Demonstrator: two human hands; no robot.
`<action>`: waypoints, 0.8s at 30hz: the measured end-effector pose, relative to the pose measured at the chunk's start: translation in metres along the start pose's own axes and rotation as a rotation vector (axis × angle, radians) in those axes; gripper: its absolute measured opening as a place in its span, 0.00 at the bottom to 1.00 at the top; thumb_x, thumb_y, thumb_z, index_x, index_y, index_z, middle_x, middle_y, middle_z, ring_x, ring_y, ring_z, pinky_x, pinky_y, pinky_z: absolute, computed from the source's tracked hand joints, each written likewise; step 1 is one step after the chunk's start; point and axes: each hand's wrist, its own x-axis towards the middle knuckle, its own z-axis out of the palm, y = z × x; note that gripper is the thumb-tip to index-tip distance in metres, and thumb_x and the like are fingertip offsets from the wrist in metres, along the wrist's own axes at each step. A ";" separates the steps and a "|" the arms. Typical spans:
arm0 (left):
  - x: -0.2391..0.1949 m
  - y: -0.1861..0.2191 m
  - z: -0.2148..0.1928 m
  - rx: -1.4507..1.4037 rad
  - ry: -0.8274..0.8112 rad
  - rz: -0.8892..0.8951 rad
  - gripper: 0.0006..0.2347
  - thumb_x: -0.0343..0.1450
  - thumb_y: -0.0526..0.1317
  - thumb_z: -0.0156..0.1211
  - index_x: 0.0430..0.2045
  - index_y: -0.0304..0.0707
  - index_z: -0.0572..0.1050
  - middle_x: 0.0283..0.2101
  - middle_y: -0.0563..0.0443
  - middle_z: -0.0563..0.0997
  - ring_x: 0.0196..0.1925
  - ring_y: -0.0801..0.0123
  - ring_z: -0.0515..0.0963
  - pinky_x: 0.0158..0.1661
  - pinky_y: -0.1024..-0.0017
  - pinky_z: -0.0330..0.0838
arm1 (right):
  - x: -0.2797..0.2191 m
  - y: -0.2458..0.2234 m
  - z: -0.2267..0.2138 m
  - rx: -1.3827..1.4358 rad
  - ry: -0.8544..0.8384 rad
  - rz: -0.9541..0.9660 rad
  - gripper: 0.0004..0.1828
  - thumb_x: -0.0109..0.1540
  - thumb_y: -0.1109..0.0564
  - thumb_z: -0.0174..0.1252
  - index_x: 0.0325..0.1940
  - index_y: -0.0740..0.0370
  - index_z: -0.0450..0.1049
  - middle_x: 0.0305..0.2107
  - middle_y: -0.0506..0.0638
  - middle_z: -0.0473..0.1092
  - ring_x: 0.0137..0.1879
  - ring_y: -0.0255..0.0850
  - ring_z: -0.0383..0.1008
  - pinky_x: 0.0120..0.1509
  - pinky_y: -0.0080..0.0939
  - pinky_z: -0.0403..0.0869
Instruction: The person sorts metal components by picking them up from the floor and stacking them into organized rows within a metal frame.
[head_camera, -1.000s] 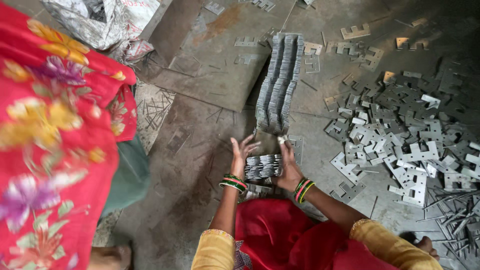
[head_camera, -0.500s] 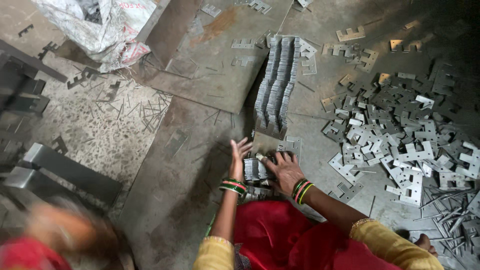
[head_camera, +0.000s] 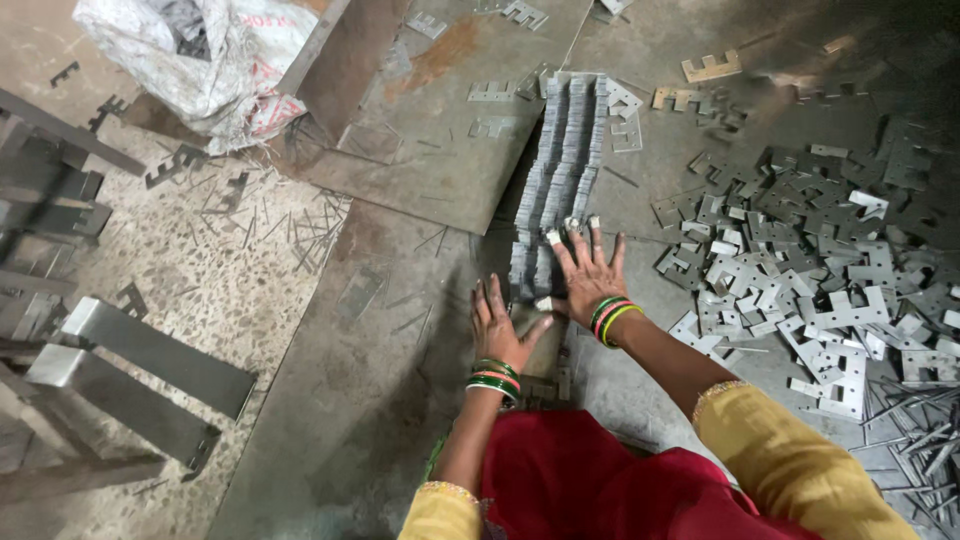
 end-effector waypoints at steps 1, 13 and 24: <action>0.006 -0.006 0.002 -0.002 -0.001 0.007 0.51 0.61 0.60 0.72 0.71 0.34 0.47 0.71 0.24 0.53 0.74 0.32 0.51 0.69 0.45 0.48 | 0.000 0.001 0.001 0.026 -0.022 0.002 0.62 0.52 0.25 0.63 0.79 0.54 0.44 0.76 0.61 0.37 0.81 0.63 0.30 0.76 0.77 0.31; 0.099 -0.050 0.026 -0.315 -0.319 0.068 0.71 0.41 0.39 0.88 0.73 0.37 0.29 0.77 0.31 0.43 0.79 0.47 0.46 0.72 0.62 0.49 | 0.007 0.041 0.095 0.276 -0.122 0.206 0.81 0.45 0.18 0.67 0.77 0.67 0.27 0.76 0.68 0.29 0.81 0.62 0.30 0.74 0.80 0.39; 0.113 -0.006 0.005 -0.355 -0.436 0.044 0.69 0.45 0.38 0.87 0.72 0.43 0.28 0.71 0.30 0.58 0.70 0.45 0.66 0.65 0.60 0.64 | 0.011 0.089 0.130 0.422 -0.078 0.068 0.66 0.51 0.37 0.70 0.80 0.65 0.39 0.69 0.67 0.52 0.74 0.63 0.53 0.76 0.63 0.58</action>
